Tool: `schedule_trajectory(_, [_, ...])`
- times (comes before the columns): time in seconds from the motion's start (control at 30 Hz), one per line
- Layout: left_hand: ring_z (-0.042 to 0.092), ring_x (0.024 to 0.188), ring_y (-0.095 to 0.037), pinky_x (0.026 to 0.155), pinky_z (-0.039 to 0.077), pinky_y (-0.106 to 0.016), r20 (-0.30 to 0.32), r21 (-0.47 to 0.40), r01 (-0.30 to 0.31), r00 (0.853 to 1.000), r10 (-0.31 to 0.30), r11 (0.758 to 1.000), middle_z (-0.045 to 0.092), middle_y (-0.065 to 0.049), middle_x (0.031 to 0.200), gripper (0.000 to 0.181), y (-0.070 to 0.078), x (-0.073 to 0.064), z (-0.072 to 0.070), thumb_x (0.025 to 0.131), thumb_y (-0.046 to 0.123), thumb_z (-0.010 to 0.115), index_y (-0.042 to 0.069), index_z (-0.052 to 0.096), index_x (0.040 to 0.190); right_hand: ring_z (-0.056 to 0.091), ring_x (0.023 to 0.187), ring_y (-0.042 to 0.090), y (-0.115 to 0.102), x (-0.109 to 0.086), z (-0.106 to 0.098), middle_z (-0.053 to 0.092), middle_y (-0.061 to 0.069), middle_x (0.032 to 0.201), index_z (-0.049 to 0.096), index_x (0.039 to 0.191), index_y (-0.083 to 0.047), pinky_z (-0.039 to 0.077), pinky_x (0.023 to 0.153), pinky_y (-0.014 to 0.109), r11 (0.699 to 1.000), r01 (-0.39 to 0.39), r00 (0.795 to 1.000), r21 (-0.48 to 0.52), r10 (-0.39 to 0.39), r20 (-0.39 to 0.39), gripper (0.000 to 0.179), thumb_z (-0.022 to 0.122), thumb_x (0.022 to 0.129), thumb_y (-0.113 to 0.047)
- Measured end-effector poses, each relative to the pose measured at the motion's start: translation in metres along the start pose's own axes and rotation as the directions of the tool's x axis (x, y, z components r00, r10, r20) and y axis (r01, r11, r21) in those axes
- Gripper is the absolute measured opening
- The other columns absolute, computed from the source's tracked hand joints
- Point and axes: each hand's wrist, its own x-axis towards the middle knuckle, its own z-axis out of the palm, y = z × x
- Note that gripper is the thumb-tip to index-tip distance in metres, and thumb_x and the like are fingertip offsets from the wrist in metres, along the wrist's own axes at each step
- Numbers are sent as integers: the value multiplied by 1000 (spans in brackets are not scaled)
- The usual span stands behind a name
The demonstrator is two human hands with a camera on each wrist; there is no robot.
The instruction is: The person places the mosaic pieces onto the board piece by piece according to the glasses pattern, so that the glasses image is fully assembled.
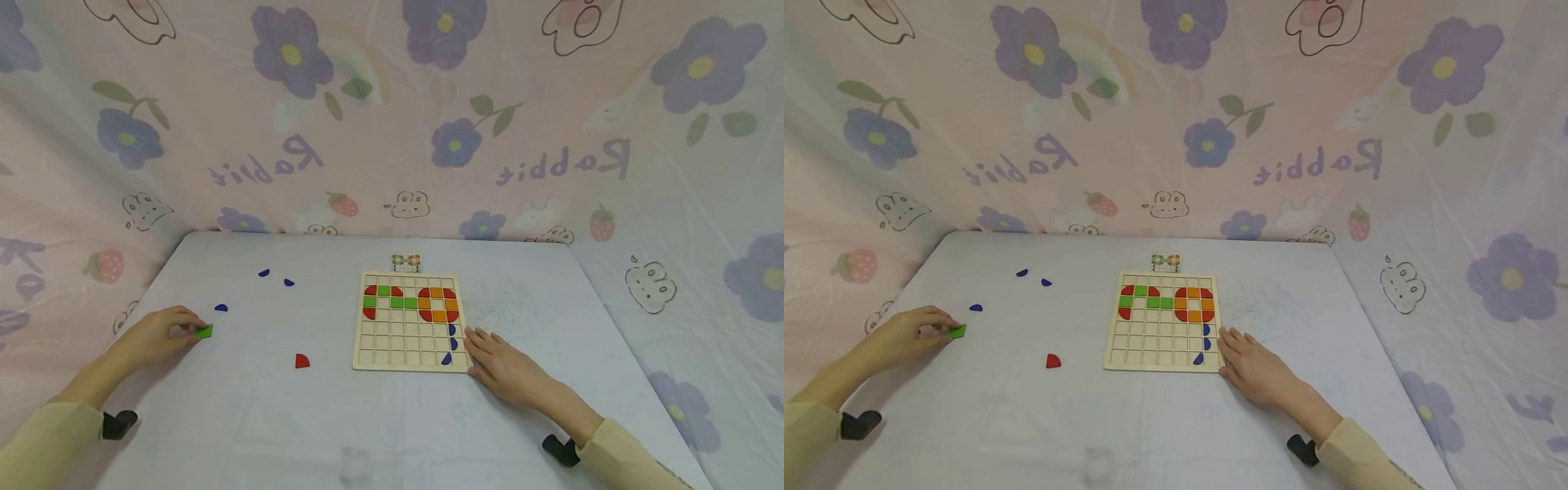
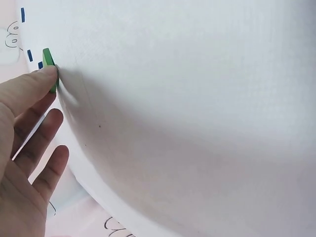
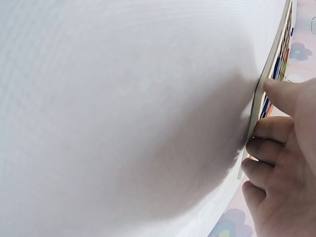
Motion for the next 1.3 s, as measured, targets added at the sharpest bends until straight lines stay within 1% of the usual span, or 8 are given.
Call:
schedule_trajectory(0.2, [67,100,-35,84,56,-56,-34,-22,1,999,-2,1000,71,-10,108,24,8,3,3,87,8,81,7,77,111,35,151,40,0,0,0,38,20,163,46,153,4,32,119,57,1000,-9,1000,8,9,9,61,64,104,-29])
schedule_trajectory(0.3, [68,99,-36,81,58,-55,-96,-14,-45,994,43,999,71,-10,108,25,15,7,4,84,4,83,7,77,109,35,151,40,0,0,0,38,20,163,46,153,4,32,119,57,1000,-8,1000,6,8,11,61,63,105,-30])
schedule_trajectory(0.53, [69,94,-25,77,58,-35,-248,24,-205,947,204,978,72,-1,105,29,36,24,9,79,0,87,10,79,105,36,151,40,0,0,1,38,20,163,46,153,4,32,119,57,1000,0,1000,3,0,2,61,63,105,-30])
schedule_trajectory(0.6, [70,96,-25,81,56,-28,-252,6,-215,945,210,977,72,-1,107,30,44,30,11,80,0,87,11,79,106,36,151,40,0,-1,1,38,20,163,46,153,4,33,119,57,1000,0,1000,4,0,0,61,63,105,-30])
schedule_trajectory(0.73, [70,101,-28,85,58,-35,-245,-49,-229,946,211,972,71,-2,109,30,62,43,16,81,-1,86,10,79,108,35,151,39,0,0,2,38,19,163,46,153,3,32,119,57,1000,-4,1000,4,4,3,61,63,105,-30])
schedule_trajectory(0.83, [69,104,-30,84,58,-53,-245,-84,-252,943,225,964,71,-3,110,31,77,53,20,82,-1,86,11,79,109,35,151,39,1,0,3,38,19,163,45,154,3,32,119,57,1000,-8,1000,6,8,7,62,63,105,-31])
schedule_trajectory(1.13, [69,104,-31,87,58,-52,-261,-134,-360,912,318,923,71,-6,110,31,119,85,36,81,-3,86,8,79,109,36,150,41,-1,0,2,38,21,163,45,153,4,32,119,58,1000,9,1000,0,-9,0,62,63,105,-29])
schedule_trajectory(1.3, [68,106,-29,91,58,-49,-221,-174,-365,920,325,915,70,-6,111,29,143,101,42,83,1,86,7,79,111,36,150,41,-1,0,2,39,21,162,45,153,5,32,119,58,1000,8,1000,0,-8,-3,62,63,105,-29])
